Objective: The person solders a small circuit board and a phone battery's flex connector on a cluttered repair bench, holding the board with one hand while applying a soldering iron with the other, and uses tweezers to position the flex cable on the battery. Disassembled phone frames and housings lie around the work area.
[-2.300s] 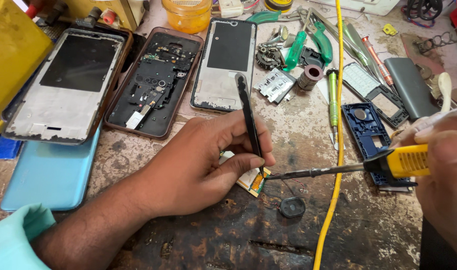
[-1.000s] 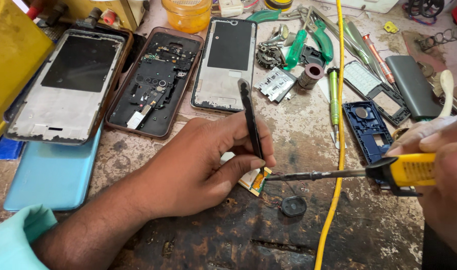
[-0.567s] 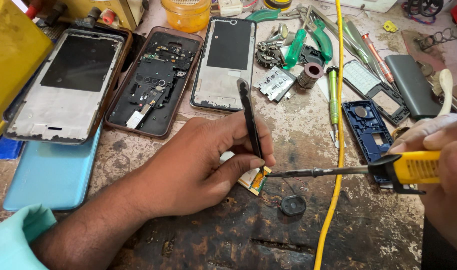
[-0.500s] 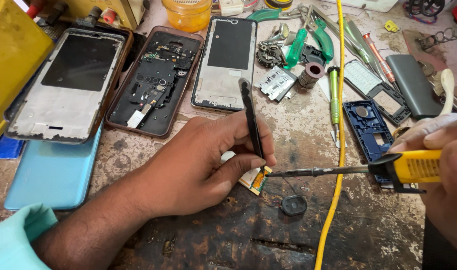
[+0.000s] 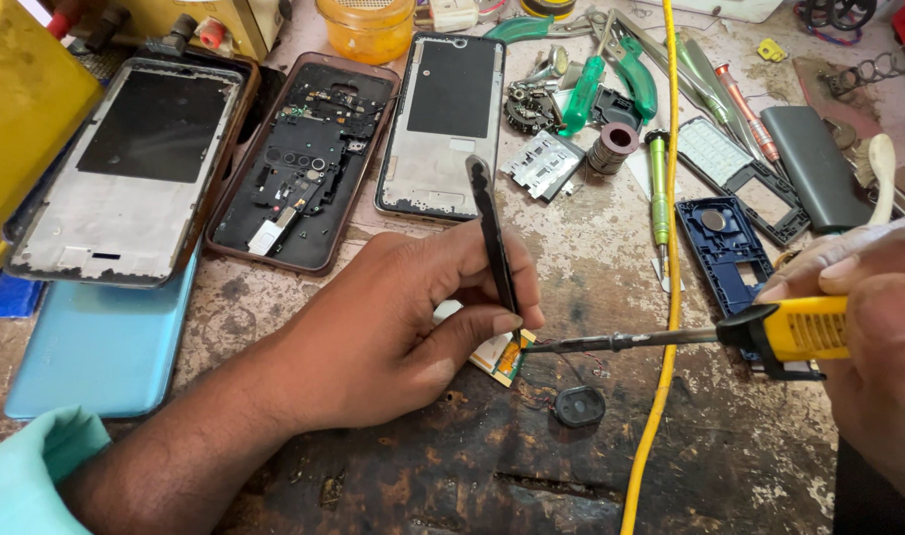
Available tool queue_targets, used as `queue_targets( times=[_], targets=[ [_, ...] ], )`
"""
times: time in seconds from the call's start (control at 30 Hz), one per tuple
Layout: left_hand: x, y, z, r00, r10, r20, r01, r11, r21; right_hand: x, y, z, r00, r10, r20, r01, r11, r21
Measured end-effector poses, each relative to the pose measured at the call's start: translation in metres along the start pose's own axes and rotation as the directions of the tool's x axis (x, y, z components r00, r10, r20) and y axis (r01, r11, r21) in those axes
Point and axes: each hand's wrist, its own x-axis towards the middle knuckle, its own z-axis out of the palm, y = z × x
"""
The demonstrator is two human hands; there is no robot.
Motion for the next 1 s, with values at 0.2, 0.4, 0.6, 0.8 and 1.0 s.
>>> queue_targets(
  times=[0.2,0.4,0.6,0.8,1.0],
  targets=[
    [-0.0004,-0.0007,-0.0002,1.000,0.006,-0.002,-0.006,1.000,-0.009,0.0065,0.0085,-0.0078,0.995,-0.090,0.035,0.096,0.950,-0.297],
    [-0.0002,-0.0013,-0.0003,1.000,0.018,0.001,-0.018,1.000,-0.005,0.0011,0.0066,-0.0079,0.996,0.072,-0.046,-0.080,0.975,-0.206],
    [-0.0005,-0.0005,0.0000,1.000,0.012,0.005,-0.012,1.000,-0.001,0.0009,0.0073,-0.0007,0.999,0.033,-0.018,-0.031,0.992,0.125],
    [-0.0007,-0.0005,-0.0008,1.000,0.013,0.002,-0.013,1.000,-0.005,-0.0002,0.0059,-0.0033,0.999,0.047,-0.018,-0.047,0.999,0.002],
    [-0.0012,-0.0005,0.0000,1.000,-0.003,-0.001,0.003,1.000,-0.016,0.0009,0.0074,-0.0041,0.994,0.103,-0.041,-0.101,0.994,0.028]
  ],
)
